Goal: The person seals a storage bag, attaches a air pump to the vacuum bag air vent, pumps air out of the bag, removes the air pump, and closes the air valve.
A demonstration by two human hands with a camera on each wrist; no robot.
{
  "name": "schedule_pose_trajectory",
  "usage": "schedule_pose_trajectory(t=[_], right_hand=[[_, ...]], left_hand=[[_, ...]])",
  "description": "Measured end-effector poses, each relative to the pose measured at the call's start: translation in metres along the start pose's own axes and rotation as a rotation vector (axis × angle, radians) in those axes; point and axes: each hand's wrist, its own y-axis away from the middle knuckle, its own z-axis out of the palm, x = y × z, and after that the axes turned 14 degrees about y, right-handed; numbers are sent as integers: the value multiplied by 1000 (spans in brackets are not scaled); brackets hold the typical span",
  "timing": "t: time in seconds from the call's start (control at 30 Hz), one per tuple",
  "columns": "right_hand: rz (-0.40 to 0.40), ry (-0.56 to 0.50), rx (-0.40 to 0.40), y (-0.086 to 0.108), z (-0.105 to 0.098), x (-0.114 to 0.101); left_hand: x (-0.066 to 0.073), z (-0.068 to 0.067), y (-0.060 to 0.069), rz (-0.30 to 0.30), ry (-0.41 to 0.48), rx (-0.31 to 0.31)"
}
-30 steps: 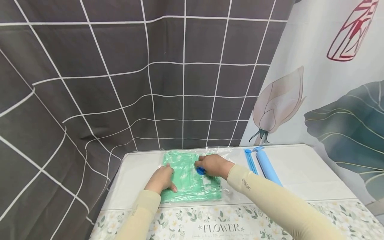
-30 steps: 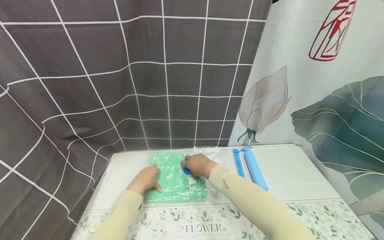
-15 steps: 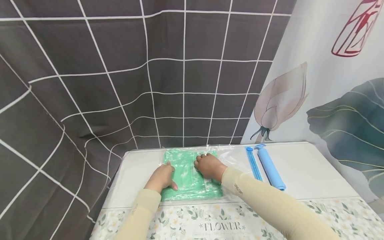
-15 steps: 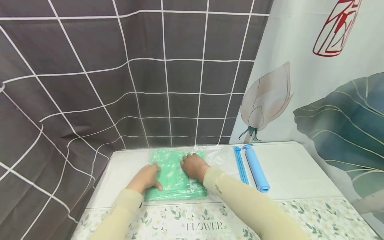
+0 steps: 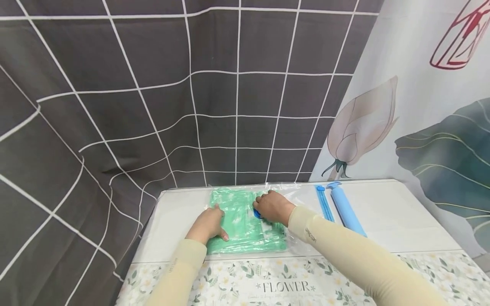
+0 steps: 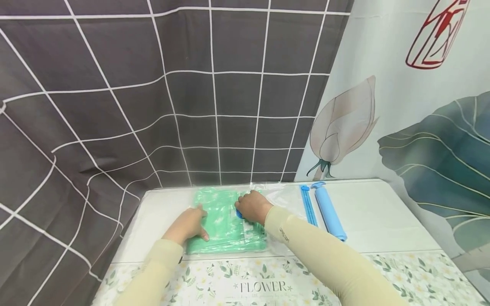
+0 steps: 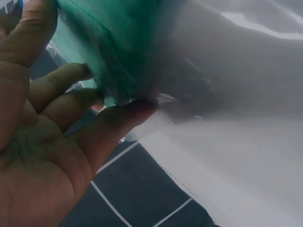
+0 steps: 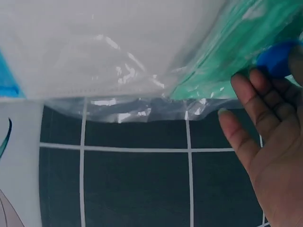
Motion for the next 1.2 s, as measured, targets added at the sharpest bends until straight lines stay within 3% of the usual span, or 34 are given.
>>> schedule_pose_trajectory(t=[0.17,0.4,0.97,1.2], right_hand=[[13,71,2,2,-1,0],[58,-21,17,0,3,-5],[116,-117,20,6,19,-7],[198,-200,-62,2,15,-17]], left_hand=[[1,0,-1,6,-9,-4],[1,-2,-3,22,-14,-4],[1,0,-2,26,9,-4],[0,-1,0,16,-9,-7]])
